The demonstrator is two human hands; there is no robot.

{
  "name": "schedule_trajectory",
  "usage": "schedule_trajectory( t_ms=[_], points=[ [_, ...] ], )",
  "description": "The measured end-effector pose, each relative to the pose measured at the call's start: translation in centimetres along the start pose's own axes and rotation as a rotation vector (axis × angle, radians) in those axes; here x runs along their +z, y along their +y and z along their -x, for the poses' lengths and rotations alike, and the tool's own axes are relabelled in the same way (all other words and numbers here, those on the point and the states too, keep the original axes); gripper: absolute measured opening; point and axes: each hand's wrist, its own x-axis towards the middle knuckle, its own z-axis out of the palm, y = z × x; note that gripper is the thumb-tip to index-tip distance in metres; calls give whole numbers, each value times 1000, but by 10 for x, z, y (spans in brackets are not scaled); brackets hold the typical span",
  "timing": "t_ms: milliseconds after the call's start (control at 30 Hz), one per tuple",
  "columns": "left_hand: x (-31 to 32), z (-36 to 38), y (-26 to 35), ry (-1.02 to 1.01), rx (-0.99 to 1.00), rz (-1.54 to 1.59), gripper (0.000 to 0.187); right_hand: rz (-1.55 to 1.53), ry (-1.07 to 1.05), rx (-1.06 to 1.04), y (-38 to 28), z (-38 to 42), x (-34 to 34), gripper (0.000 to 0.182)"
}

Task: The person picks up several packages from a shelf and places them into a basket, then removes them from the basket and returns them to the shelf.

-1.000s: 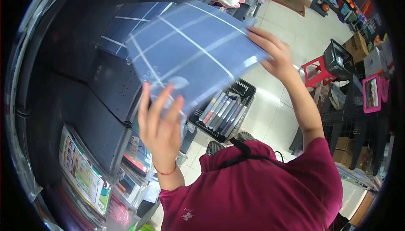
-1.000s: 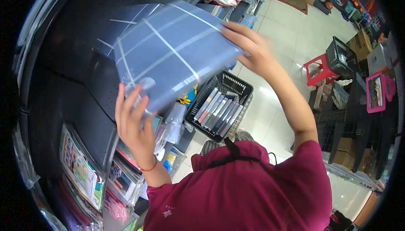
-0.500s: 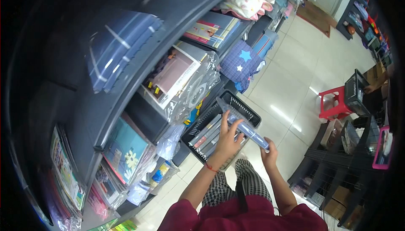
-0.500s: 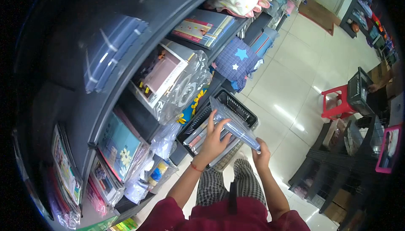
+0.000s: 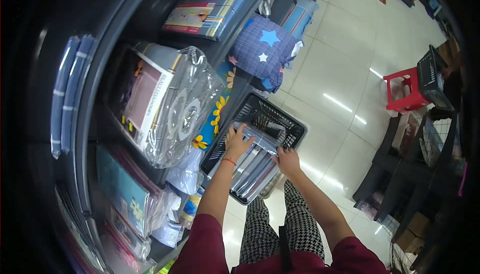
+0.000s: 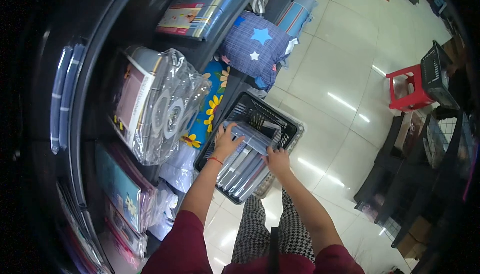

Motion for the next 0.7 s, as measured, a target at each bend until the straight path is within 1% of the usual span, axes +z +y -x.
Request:
schedule_trajectory(
  t_ms=[33, 133, 233, 267, 300, 367, 400, 433, 467, 500, 533, 567, 600, 633, 667, 700],
  points=[
    [8, -5, -5, -33, 7, -23, 66, 7, 5, 10, 1, -5, 3, 44],
    [29, -12, -11, 43, 58, -40, 66, 129, 153, -38, 8, -14, 18, 48],
    [33, -20, -14, 4, 58, -103, 66, 28, 125, 24, 9, -18, 33, 49],
    [30, -22, -15, -2, 55, -124, 66, -10, 95, 78, 9, -18, 36, 49],
    [28, -25, -14, -52, 20, -181, 67, -50, 66, 122, 4, -18, 34, 50],
    [24, -16, -3, -16, 32, -319, 66, -123, 47, 148, 0, -18, 32, 53],
    [22, -9, 4, 10, 37, -387, 66, -152, 95, 136, 4, -15, 38, 55],
    [23, 3, 8, 104, 151, -312, 64, -191, 186, 137, 9, -10, 49, 57],
    [24, 18, 6, 199, 271, -245, 61, -282, 161, 92, 8, 0, 28, 56],
    [12, 38, 12, 215, 335, -132, 60, -378, 246, 37, 9, 13, 22, 56],
    [-10, 66, 25, 226, 404, -18, 59, -394, 327, -26, 14, 33, 21, 56],
    [-41, 96, 37, 223, 440, 38, 59, -331, 313, 5, 12, 57, 4, 54],
    [-74, 124, 48, 222, 484, 101, 59, -331, 325, -37, 17, 82, -9, 52],
    [-105, 151, 51, 250, 488, 120, 57, -367, 252, 0, 22, 104, -21, 50],
    [-135, 175, 49, 279, 491, 141, 55, -362, 269, -32, 22, 125, -41, 47],
    [-163, 195, 42, 370, 467, 177, 50, -347, 205, 3, 26, 142, -52, 45]
  ],
)
